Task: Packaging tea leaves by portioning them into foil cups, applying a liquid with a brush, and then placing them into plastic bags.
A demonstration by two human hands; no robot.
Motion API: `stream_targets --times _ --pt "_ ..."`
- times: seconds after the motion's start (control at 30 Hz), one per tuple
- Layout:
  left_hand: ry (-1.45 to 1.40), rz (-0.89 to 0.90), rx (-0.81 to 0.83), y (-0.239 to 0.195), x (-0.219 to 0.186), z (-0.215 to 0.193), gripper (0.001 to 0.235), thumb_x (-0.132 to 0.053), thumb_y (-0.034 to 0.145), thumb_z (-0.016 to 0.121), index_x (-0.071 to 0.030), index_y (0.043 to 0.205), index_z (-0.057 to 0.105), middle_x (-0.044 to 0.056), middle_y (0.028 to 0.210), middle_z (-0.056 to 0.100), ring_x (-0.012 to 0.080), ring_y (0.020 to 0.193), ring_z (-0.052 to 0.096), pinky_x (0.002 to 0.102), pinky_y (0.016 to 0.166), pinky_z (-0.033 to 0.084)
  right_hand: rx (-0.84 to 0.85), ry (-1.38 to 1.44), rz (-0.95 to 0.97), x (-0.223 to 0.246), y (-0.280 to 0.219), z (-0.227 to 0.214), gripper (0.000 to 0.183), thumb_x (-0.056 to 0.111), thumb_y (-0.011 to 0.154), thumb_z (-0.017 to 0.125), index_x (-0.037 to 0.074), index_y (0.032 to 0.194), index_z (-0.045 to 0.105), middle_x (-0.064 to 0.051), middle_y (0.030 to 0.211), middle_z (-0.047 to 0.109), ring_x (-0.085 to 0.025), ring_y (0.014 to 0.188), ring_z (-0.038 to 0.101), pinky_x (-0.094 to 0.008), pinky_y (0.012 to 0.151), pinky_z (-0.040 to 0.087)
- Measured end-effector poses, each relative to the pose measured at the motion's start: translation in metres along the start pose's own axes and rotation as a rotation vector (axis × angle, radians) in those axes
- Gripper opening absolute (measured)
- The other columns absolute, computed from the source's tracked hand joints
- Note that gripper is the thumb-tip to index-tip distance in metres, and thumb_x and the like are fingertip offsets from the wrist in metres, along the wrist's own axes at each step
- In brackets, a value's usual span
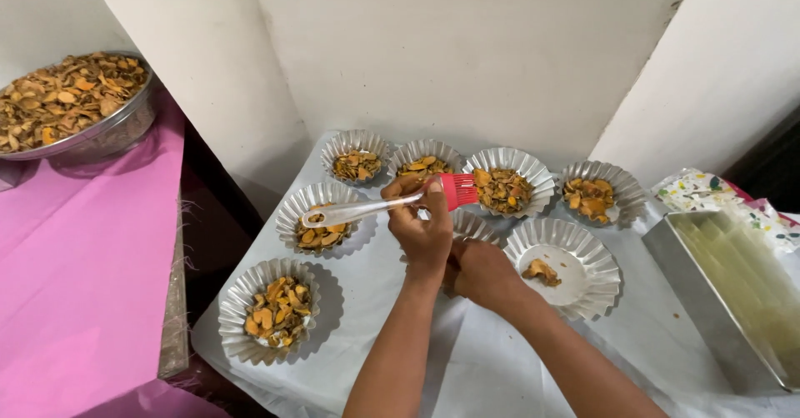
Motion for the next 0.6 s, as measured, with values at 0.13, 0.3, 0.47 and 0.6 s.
stream_targets --times 0.13,0.3,0.47,0.6 --pt "-0.036 0.009 0.037 0.002 -0.003 0.0 0.026 -0.016 0.09 0.074 -0.005 0.108 0.058 0.013 0.088 0.067 0.0239 0.082 0.072 0.035 0.073 0.056 -0.17 0.676 0.217 -0.036 -0.019 -0.043 0.031 0.018 0.081 0.079 0.006 0.109 0.079 -0.019 0.09 0.079 -0.033 0.082 0.077 -0.042 0.078 0.062" --pt "-0.073 0.042 0.114 -0.019 -0.007 0.013 0.021 -0.016 0.091 0.07 -0.006 0.105 0.058 0.01 0.085 0.065 0.0188 0.08 0.07 0.033 0.073 0.056 -0.571 1.253 0.39 -0.107 -0.046 -0.064 0.026 0.011 0.088 0.08 -0.007 0.106 0.074 -0.02 0.082 0.076 -0.023 0.069 0.073 -0.035 0.071 0.063" --pt "0.129 0.36 0.486 -0.055 -0.03 0.049 0.012 -0.014 0.094 0.066 -0.005 0.102 0.064 0.008 0.072 0.068 0.0231 0.058 0.069 0.025 0.055 0.057 -0.633 1.197 0.41 -0.119 -0.061 -0.076 0.023 0.01 0.089 0.082 -0.005 0.105 0.076 -0.019 0.079 0.077 -0.024 0.069 0.075 -0.035 0.07 0.064" --pt "0.031 0.377 0.422 -0.053 -0.033 0.043 0.016 -0.016 0.094 0.068 -0.005 0.103 0.062 0.008 0.073 0.069 0.0212 0.055 0.069 0.026 0.052 0.056 -0.64 1.08 0.371 -0.123 -0.065 -0.081 0.022 0.015 0.088 0.084 0.0 0.102 0.078 -0.016 0.076 0.077 -0.021 0.068 0.075 -0.033 0.067 0.062"
Point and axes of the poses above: each hand's wrist, its own y-axis towards the middle knuckle, its own z-axis out of the palm, x = y × z, the point moved 8 cm from there along y, towards the middle knuckle
